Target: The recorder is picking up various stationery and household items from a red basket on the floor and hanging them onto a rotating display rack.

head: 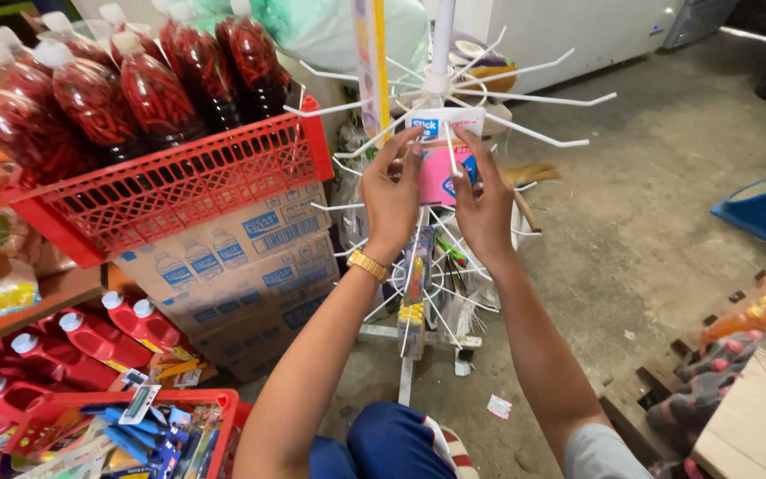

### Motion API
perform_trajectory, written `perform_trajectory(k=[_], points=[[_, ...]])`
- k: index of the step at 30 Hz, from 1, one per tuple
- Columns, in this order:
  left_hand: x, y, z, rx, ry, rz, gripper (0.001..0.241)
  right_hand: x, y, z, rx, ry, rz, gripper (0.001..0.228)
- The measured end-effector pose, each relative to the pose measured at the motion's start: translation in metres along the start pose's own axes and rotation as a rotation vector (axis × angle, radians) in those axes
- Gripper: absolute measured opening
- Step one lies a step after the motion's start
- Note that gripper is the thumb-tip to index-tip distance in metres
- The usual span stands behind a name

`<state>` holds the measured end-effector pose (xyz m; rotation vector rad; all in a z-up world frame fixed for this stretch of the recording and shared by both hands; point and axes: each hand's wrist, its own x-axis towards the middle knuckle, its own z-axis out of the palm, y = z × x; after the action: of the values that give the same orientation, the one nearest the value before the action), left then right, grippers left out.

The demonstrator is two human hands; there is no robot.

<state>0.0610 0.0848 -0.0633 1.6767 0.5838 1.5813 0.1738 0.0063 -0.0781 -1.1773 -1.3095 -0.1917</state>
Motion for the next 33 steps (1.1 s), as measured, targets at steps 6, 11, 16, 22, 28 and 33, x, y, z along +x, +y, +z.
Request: perform_trajectory(k=[6,11,16,22,28,33], points=[[0.003,-0.001,0.001,-0.033,-0.005,0.006,0.026,0.001,0.007,0.002,-0.034,-0.010,-0.040,0.051],[-0.003,-0.002,0.005,0.083,0.024,-0.044,0.026,-0.003,0.026,0.004,-0.014,-0.012,-0.092,0.051],[-0.007,-0.011,-0.001,0.067,0.005,0.165,0.039,-0.002,0.011,0.006,0.156,-0.055,0.070,0.051],[-0.015,-0.005,-0.007,0.163,-0.075,0.061,0.049,-0.009,0.014,0.002,0.104,-0.059,-0.075,0.055],[-0.035,0.009,-0.039,0.395,-0.162,0.285,0.063,-0.024,0.014,-0.003,0.007,-0.071,-0.060,0.062],[-0.059,0.036,-0.089,0.686,-0.278,0.457,0.047,-0.032,0.006,-0.008,0.061,-0.046,0.038,0.065]])
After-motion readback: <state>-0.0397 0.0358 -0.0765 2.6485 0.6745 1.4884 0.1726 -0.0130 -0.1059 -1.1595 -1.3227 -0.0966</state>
